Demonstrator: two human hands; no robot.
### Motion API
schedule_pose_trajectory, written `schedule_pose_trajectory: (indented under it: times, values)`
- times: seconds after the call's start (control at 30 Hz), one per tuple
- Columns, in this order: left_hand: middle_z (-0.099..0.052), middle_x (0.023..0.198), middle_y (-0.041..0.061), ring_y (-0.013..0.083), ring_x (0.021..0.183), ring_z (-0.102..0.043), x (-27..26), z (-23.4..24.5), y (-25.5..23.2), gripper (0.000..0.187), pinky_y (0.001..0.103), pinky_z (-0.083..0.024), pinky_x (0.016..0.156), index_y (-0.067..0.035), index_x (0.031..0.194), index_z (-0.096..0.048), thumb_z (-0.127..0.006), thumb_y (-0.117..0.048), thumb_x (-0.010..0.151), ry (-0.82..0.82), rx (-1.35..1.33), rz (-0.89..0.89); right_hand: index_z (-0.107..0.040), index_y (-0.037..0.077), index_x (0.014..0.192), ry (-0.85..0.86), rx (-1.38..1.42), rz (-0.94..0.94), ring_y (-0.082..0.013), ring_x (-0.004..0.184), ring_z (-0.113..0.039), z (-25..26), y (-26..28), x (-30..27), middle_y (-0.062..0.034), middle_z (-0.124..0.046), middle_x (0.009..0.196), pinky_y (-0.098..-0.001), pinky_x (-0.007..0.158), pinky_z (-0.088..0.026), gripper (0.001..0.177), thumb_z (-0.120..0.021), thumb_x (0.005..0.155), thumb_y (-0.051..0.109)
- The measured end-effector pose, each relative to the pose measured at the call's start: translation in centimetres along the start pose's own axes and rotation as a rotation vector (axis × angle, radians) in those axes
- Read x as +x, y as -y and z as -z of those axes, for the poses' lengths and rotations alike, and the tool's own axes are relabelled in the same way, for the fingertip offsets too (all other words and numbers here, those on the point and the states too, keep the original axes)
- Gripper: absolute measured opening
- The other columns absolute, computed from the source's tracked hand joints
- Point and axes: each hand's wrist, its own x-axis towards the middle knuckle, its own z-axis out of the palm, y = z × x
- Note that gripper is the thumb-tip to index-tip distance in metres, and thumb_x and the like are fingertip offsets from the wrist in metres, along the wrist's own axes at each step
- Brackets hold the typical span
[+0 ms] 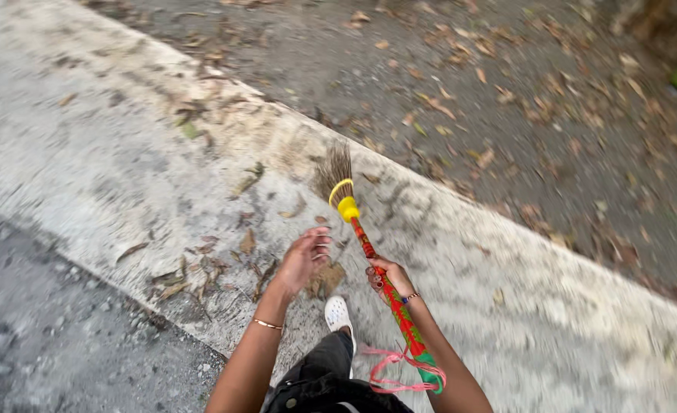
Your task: The person sweeps dry leaves and debris along a paved walkway and onto the adjacent soil using a broom.
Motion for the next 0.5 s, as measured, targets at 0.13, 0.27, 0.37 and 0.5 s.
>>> schedule_pose_trajectory:
  times: [0.13,0.27,0.37,0.5]
  values:
    - [-0.071,0.117,0.002,0.0115,0.103,-0.067,-2.9,-4.7,-6.8,0.033,0.031,-0.053,0.096,-0.008,0.117,-0.066,-0.05,-0.034,0.104,0.231,0.338,-0.242,-0.057,0.011,0.113,0.061,-0.134,-0.168,-0.0094,0.05,-0.049,-6.0,0.8,9.6,-0.0022,-0.054,0.07,-0.0229,0.044,-0.039,0.017,-0.057,0.097,0.016]
    - [-0.07,0.113,0.007,0.0147,0.108,-0.065,-7.6,-7.8,-12.5,0.044,0.033,-0.051,0.1,-0.003,0.116,-0.067,-0.044,-0.041,0.112,0.295,0.498,-0.446,-0.053,0.014,0.124,0.234,-0.321,-0.325,-0.0108,0.063,-0.053,-16.2,1.3,15.0,-0.0016,-0.057,0.081,-0.0263,0.056,-0.042,0.028,-0.059,0.097,0.018]
    - [-0.07,0.11,0.006,0.0152,0.105,-0.067,-12.0,-8.9,-13.3,0.06,0.03,-0.053,0.098,-0.006,0.119,-0.069,-0.035,-0.055,0.112,0.137,0.569,-0.772,-0.05,0.017,0.132,0.381,-0.463,-0.459,-0.0119,0.073,-0.057,-24.5,0.5,15.3,-0.0011,-0.059,0.089,-0.0288,0.065,-0.045,0.037,-0.06,0.097,0.019]
    - [-0.063,0.116,0.01,0.0164,0.107,-0.061,-14.6,-7.7,-12.5,0.071,0.031,-0.052,0.093,-0.002,0.116,-0.063,-0.058,-0.071,0.098,-0.452,0.649,-1.324,-0.045,0.02,0.143,0.618,-0.602,-0.588,-0.0133,0.085,-0.061,-35.0,-3.3,13.5,-0.0004,-0.062,0.099,-0.0322,0.077,-0.049,0.048,-0.061,0.097,0.021]
